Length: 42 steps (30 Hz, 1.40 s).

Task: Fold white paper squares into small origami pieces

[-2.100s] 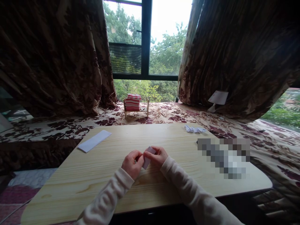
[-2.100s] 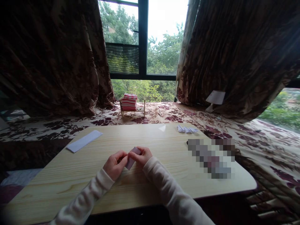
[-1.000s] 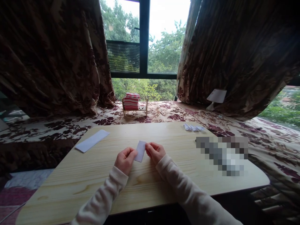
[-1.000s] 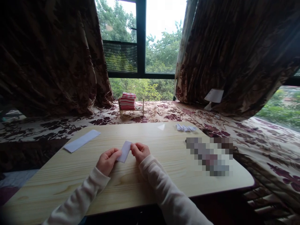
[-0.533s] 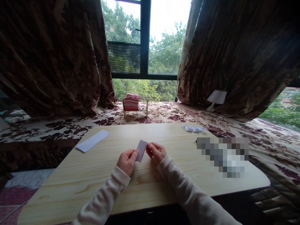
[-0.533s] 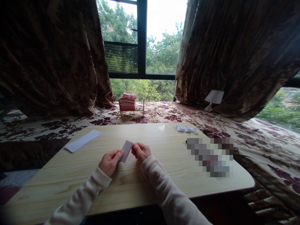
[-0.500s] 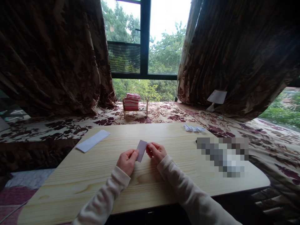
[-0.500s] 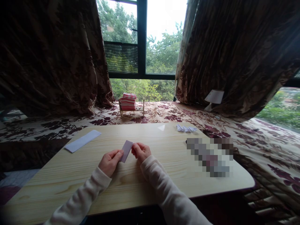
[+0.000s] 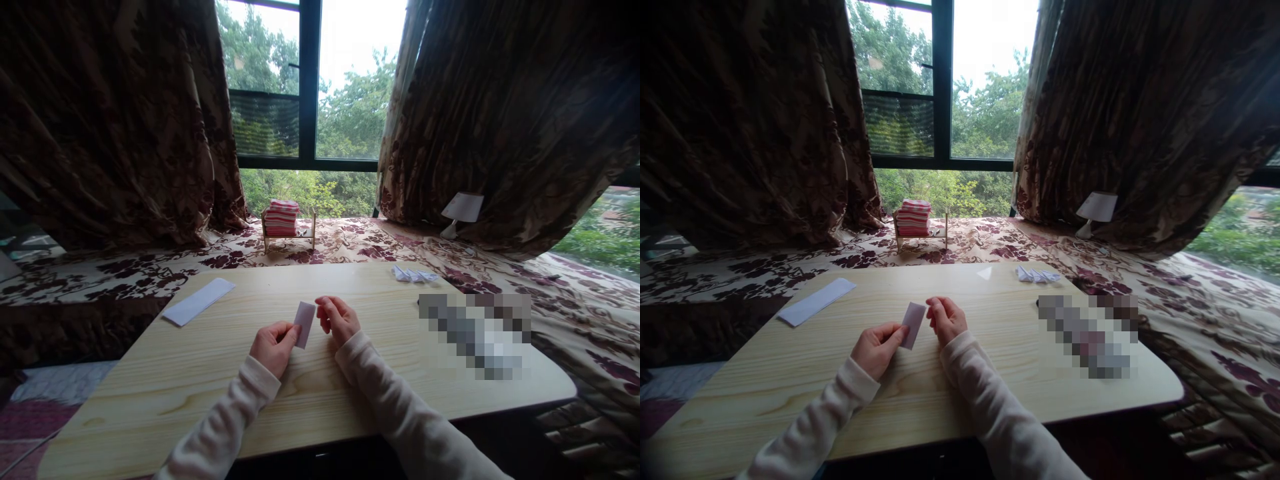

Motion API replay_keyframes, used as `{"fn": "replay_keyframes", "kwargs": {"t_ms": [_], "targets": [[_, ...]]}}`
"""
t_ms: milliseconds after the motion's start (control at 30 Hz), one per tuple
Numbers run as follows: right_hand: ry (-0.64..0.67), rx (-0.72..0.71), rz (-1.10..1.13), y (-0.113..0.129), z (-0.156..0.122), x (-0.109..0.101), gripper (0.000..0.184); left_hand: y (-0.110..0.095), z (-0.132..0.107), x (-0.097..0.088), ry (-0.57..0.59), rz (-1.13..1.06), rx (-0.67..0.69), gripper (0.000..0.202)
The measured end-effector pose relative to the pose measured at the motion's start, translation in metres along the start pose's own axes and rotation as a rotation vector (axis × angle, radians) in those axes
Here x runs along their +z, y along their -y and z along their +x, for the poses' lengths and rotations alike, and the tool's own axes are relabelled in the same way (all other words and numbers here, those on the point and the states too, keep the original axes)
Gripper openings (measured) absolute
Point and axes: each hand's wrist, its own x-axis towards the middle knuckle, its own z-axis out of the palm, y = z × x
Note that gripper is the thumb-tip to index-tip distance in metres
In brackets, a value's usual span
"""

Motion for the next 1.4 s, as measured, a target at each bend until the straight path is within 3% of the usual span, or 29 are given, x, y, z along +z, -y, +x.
{"fn": "replay_keyframes", "kwargs": {"t_ms": [100,600,933,1100,1267,1400], "targets": [[-0.030,-0.037,0.015,0.0020,-0.0004,0.0006,0.026,0.0007,-0.0001,0.0002,-0.016,0.013,0.003,0.031],[-0.010,0.059,-0.051,0.0003,-0.0011,0.0008,0.024,0.0018,0.0000,0.0012,-0.028,0.040,0.024,0.030],[0.019,0.002,-0.088,-0.0019,-0.0016,0.0006,0.030,-0.0028,-0.0018,-0.0001,-0.024,-0.010,0.018,0.028],[0.034,-0.044,-0.115,-0.0040,-0.0022,0.0001,0.029,-0.0070,-0.0018,0.0016,0.036,-0.143,-0.029,0.026],[0.048,-0.076,-0.140,-0.0046,-0.0040,0.0009,0.030,-0.0066,0.0022,0.0006,0.145,-0.383,-0.120,0.040],[0.051,-0.090,-0.167,-0.0046,-0.0046,0.0011,0.029,-0.0046,0.0041,-0.0012,0.153,-0.523,-0.166,0.048]]}}
